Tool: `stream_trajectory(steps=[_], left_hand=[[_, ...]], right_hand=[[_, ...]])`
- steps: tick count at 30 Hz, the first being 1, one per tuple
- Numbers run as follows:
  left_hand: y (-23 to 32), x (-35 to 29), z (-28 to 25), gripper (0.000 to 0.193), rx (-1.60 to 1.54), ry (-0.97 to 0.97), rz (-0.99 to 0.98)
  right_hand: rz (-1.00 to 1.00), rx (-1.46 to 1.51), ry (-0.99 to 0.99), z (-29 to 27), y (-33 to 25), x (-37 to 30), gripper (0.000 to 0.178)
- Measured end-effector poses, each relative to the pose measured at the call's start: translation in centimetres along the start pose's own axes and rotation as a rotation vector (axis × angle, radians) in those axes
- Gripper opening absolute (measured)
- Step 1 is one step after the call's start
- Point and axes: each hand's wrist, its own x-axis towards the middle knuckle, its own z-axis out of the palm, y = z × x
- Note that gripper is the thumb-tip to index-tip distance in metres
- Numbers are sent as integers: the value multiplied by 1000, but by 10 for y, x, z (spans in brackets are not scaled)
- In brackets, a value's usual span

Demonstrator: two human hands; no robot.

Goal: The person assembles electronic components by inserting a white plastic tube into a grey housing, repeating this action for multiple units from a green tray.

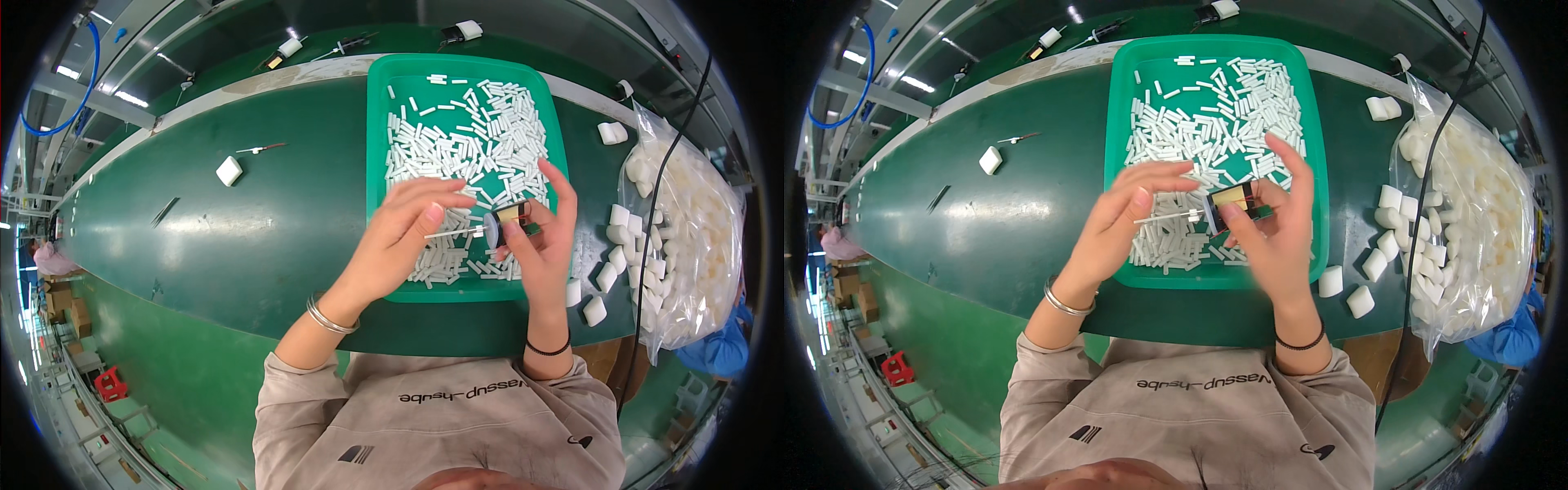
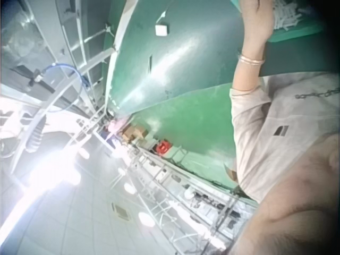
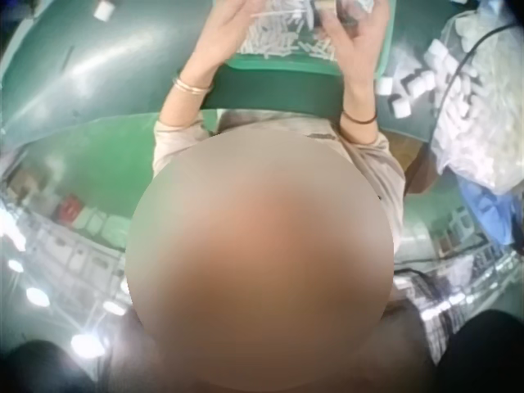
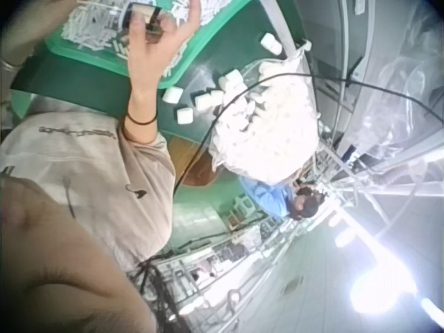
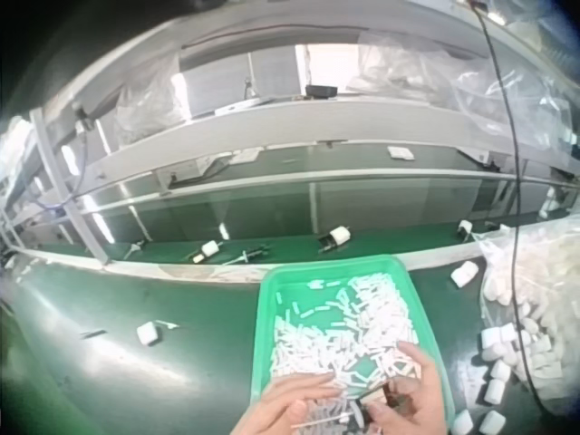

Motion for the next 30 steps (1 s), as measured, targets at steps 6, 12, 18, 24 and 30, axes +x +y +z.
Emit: stream_trajectory(steps=[6, 12, 18, 24, 30], left_hand=[[20, 12, -13, 54, -229, -235, -143], [27, 12, -13, 39, 56, -250, -171], [-1, 2, -27, 27, -358, 192, -343], [-2, 0, -30, 35, -784, 227, -406], [-1, -6, -22, 43, -706, 285, -297]], right_hand=[[-118, -236, -196, -10, -16, 17, 71], [5, -494, -334, 14, -28, 26, 70], [-28, -793, -232, 11, -4, 26, 27], [-179, -1030, -402, 22, 34, 8, 18], [-153, -735, -269, 16, 32, 9, 14]])
